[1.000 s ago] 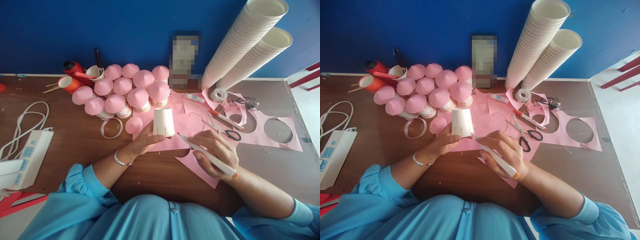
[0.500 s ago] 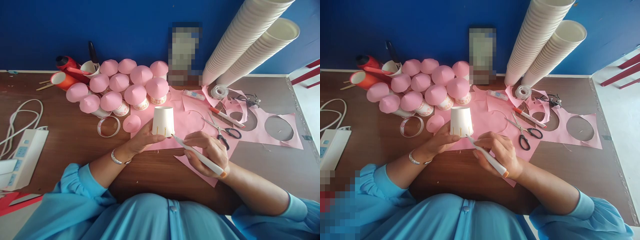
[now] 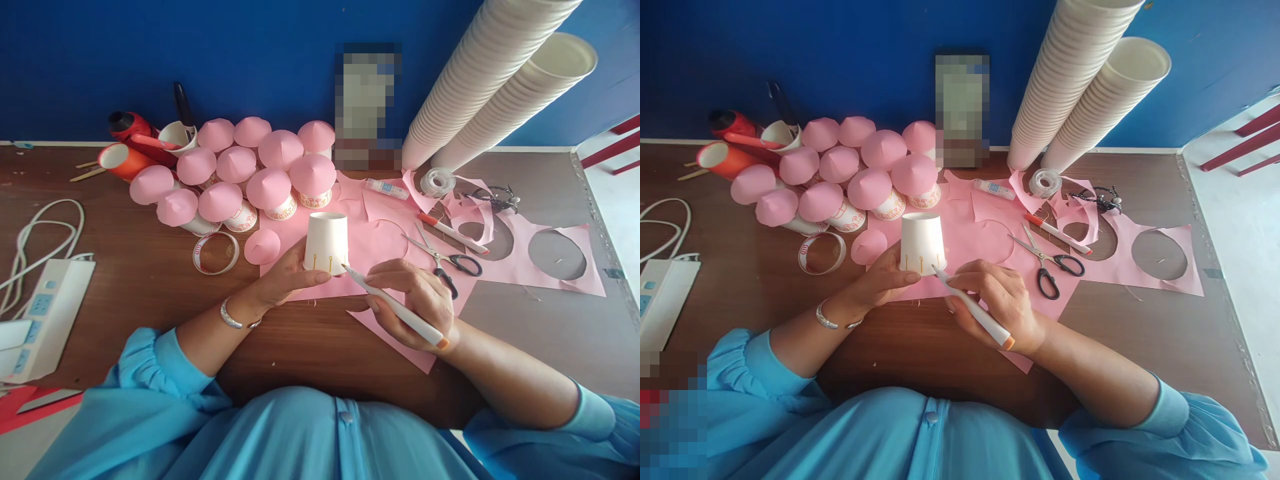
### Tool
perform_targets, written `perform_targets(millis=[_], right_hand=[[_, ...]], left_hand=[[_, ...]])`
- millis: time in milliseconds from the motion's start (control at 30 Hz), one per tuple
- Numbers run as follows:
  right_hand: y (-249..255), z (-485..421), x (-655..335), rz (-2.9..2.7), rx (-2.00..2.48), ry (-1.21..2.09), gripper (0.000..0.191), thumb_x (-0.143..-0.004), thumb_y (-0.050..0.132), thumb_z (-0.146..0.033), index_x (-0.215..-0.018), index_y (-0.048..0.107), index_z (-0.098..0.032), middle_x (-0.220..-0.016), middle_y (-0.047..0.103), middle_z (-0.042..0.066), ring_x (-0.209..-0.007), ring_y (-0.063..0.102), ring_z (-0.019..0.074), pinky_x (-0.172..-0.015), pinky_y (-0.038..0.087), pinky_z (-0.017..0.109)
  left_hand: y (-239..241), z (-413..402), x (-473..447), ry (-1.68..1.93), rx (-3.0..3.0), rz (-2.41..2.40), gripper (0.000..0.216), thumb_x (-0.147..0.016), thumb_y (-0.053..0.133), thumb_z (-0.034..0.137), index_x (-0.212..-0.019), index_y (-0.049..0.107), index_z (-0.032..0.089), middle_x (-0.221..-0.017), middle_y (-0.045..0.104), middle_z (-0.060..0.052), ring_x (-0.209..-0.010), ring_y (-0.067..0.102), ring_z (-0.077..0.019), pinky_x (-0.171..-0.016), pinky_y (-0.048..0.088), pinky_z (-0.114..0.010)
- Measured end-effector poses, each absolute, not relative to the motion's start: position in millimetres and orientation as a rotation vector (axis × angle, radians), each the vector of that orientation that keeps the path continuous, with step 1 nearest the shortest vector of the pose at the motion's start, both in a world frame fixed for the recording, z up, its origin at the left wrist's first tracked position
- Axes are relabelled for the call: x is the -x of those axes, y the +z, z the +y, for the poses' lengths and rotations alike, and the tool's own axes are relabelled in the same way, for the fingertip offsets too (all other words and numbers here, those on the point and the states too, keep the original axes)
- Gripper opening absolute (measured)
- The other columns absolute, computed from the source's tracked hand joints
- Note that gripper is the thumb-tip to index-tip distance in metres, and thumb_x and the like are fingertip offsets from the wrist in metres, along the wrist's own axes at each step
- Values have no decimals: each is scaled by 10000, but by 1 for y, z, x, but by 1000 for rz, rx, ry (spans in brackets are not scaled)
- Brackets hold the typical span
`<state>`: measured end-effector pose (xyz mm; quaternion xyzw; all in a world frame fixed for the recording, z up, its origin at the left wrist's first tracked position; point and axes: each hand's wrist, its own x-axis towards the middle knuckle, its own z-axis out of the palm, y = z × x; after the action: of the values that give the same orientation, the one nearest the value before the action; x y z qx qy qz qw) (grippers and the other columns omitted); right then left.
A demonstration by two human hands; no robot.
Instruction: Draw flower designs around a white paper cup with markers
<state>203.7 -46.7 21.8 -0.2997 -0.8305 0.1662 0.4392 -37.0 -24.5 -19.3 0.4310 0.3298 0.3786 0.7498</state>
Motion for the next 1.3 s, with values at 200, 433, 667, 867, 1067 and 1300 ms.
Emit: perform_targets(millis=[200, 433, 667, 867, 1067, 1300], right_hand=[[23, -48, -203, -2064, 756, 412, 209, -950, 622, -101, -1127, 616, -213, -819, 729, 45, -704, 756, 196, -544, 636, 305], [22, -47, -203, -2065, 759, 403, 164, -964, 606, -114, -1102, 610, -201, -835, 732, 45, -718, 758, 181, -557, 643, 294], [22, -47, -203, -2058, 754, 427, 163, -953, 623, -113, -1094, 615, -196, -833, 738, 55, -721, 763, 178, -586, 636, 273], [22, -46, -203, -2059, 751, 427, 184, -942, 635, -119, -1101, 622, -210, -827, 742, 52, -709, 763, 187, -581, 629, 273], [20, -46, -203, -2064, 742, 414, 185, -941, 626, -105, -1102, 624, -196, -813, 737, 57, -697, 754, 185, -573, 624, 275], [19, -45, -203, -2031, 710, 402, 220, -931, 626, -84, -1127, 637, -184, -800, 724, 46, -686, 749, 194, -553, 634, 294]], left_hand=[[-20, -24, 37, 816, -930, 724, 537, -771, 910, 369, -1228, 679, 208, -1079, 752, -67, -987, 705, -232, -908, 569, -390], [-19, -23, 37, 809, -933, 706, 508, -786, 902, 371, -1207, 673, 204, -1051, 744, -61, -973, 702, -224, -896, 568, -378], [-17, -22, 36, 805, -944, 711, 498, -784, 903, 366, -1193, 673, 199, -1057, 740, -59, -970, 691, -220, -892, 558, -373], [-16, -22, 35, 794, -938, 732, 506, -773, 907, 362, -1189, 669, 199, -1039, 738, -58, -961, 683, -228, -886, 557, -380], [-16, -22, 35, 798, -944, 726, 531, -775, 903, 377, -1216, 665, 204, -1062, 738, -69, -973, 679, -237, -880, 551, -378], [-14, -22, 36, 763, -985, 781, 568, -744, 934, 389, -1205, 651, 213, -1084, 684, -58, -992, 626, -223, -867, 519, -359]])
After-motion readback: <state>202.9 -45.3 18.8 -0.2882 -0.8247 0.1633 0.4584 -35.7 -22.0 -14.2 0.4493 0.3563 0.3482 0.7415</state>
